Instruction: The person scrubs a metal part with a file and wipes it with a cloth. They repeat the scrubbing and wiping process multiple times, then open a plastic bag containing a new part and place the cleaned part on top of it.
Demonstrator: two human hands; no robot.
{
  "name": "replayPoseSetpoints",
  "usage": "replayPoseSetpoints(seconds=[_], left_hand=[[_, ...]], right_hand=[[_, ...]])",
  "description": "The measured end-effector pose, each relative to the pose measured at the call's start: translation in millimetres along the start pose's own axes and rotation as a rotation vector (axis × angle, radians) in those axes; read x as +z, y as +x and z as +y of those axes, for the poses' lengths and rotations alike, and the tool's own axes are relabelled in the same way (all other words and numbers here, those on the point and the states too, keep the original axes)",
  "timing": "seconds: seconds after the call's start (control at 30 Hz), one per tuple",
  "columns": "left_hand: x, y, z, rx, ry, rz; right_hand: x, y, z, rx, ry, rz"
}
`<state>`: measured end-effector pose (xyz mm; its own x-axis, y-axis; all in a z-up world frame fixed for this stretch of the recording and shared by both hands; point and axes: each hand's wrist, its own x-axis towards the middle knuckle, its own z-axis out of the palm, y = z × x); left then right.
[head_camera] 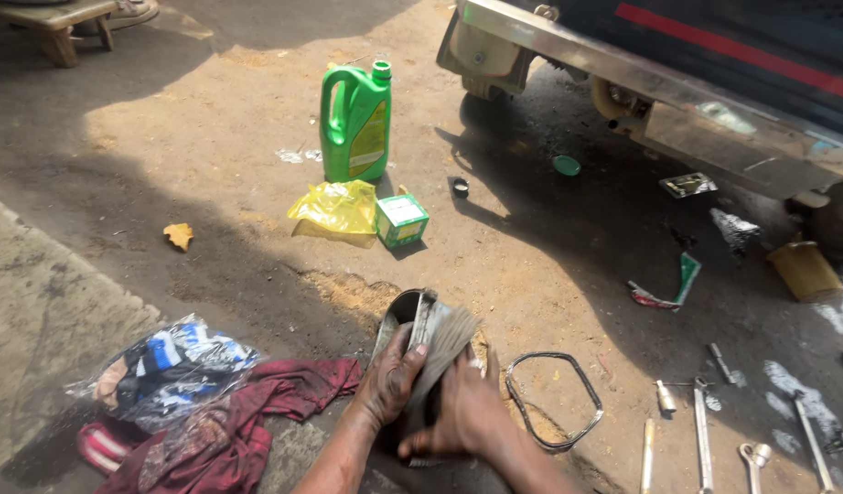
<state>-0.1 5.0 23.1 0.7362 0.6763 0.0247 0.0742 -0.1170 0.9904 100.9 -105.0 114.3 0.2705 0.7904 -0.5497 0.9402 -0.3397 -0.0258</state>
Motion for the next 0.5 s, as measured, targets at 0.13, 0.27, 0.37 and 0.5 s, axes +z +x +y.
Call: replayPoseSetpoints(seconds=[0.13, 0.27, 0.37, 0.5], left_hand=[[0.9, 5.6, -19.7, -0.057, 0.057, -0.037], [0.5, 10.2, -22.9, -0.103, 0.042, -0.051], [-0.5, 10.5, -19.5, -0.099, 0.043, -0.061], [2.9, 9.7, -29.2, -0.045, 0.088, -0.042]], right_hand=[[-16.8, 88.3, 32.0, 0.024, -0.125, 0.054], [-25.3, 136.6, 76.4, -0.373, 0.349, -0.310], [-25.5, 131.6, 55.7, -0.200, 0.229, -0.263], [-2.2, 44.8, -4.7, 0.036, -0.297, 0.090]])
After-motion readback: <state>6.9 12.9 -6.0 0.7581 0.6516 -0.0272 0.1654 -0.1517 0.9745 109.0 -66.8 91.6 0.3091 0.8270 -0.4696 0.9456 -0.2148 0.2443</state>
